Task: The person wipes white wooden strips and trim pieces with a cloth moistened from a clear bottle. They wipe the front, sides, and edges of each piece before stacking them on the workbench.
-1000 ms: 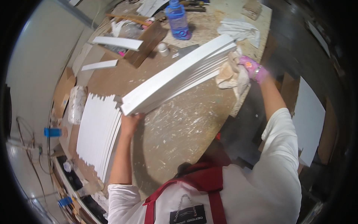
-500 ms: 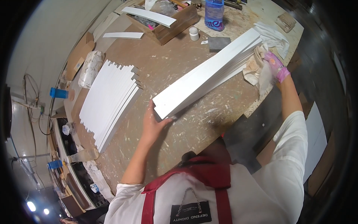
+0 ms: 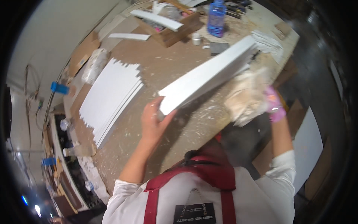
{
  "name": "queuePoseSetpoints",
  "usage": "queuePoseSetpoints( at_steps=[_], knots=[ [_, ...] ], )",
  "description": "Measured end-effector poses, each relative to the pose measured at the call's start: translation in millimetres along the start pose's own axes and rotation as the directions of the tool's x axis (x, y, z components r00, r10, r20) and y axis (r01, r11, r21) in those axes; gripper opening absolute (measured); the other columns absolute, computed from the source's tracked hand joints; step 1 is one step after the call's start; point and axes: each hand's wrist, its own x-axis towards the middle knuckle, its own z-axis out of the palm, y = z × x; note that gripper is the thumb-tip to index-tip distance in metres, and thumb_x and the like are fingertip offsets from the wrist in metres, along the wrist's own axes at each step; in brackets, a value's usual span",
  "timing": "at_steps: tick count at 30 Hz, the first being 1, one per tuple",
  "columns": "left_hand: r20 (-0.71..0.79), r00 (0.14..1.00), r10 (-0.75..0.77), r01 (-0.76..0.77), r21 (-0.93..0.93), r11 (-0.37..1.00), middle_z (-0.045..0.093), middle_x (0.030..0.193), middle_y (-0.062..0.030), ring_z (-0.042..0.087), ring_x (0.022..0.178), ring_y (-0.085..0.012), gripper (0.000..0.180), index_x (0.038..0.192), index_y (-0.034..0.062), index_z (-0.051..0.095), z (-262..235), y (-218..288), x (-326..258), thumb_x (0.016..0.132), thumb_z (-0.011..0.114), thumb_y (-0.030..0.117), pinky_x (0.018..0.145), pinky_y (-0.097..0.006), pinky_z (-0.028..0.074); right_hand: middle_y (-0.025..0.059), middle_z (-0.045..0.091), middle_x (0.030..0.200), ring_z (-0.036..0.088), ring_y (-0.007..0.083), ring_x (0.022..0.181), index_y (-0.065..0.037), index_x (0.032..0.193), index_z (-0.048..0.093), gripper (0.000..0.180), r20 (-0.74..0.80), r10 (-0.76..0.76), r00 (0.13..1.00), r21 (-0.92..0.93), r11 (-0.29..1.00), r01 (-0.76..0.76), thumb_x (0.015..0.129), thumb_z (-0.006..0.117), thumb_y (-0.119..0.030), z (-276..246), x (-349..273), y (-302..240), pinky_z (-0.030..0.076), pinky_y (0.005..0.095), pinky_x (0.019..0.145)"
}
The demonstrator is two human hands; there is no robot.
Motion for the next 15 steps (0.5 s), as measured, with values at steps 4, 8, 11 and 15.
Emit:
queuePoseSetpoints(
  at_steps=[4,8,11,15],
  knots=[
    [0.090,0.987,-0.130,0.143,-0.155,0.978,0.064,0.103,-0.0162,0.061,0.091,-0.0329,0.053,0.117,0.0018,0.059,-26.5,14.9,-18.9,0.072,0.080,0.018,0.079,-0.040,0.050,0.0044,0.058,0.120,0.058,0.0160,0.105,-0.004,0.132,0.048,0.042,0.187,0.031,0.982,-0.238,0.971,0.015,0.094,0.056,-0.021,110.7,-17.5,20.1,0.051,0.0316,0.089],
    [0.178,0.961,-0.211,0.246,-0.203,0.948,0.064,0.106,-0.0171,0.061,0.096,-0.0335,0.049,0.114,0.0026,0.059,-56.2,16.8,-63.5,0.072,0.080,0.017,0.082,-0.040,0.049,0.0037,0.060,0.116,0.057,0.0114,0.103,-0.001,0.129,0.051,0.051,0.154,0.128,0.980,-0.150,0.983,-0.105,0.088,0.065,-0.028,111.5,-58.9,28.1,0.049,0.0259,0.089],
    [0.200,0.941,-0.273,0.308,-0.172,0.936,0.064,0.107,-0.0171,0.061,0.098,-0.0339,0.048,0.114,0.0027,0.059,-65.8,-1.1,-118.0,0.072,0.080,0.016,0.083,-0.041,0.048,0.0040,0.062,0.111,0.058,0.0110,0.099,0.001,0.126,0.053,0.050,0.237,0.374,0.897,-0.279,0.910,-0.306,0.086,0.066,-0.027,132.1,-86.3,19.6,0.047,0.0264,0.089],
    [0.237,0.842,-0.485,0.529,-0.189,0.827,0.063,0.108,-0.0176,0.060,0.101,-0.0332,0.048,0.115,0.0021,0.059,-66.7,-25.2,-187.6,0.073,0.079,0.015,0.086,-0.041,0.047,0.0029,0.062,0.109,0.058,0.0110,0.099,0.000,0.122,0.056,0.044,0.213,0.296,0.931,-0.557,0.820,-0.133,0.087,0.065,-0.024,130.9,-97.0,11.9,0.046,0.0257,0.089]
  ],
)
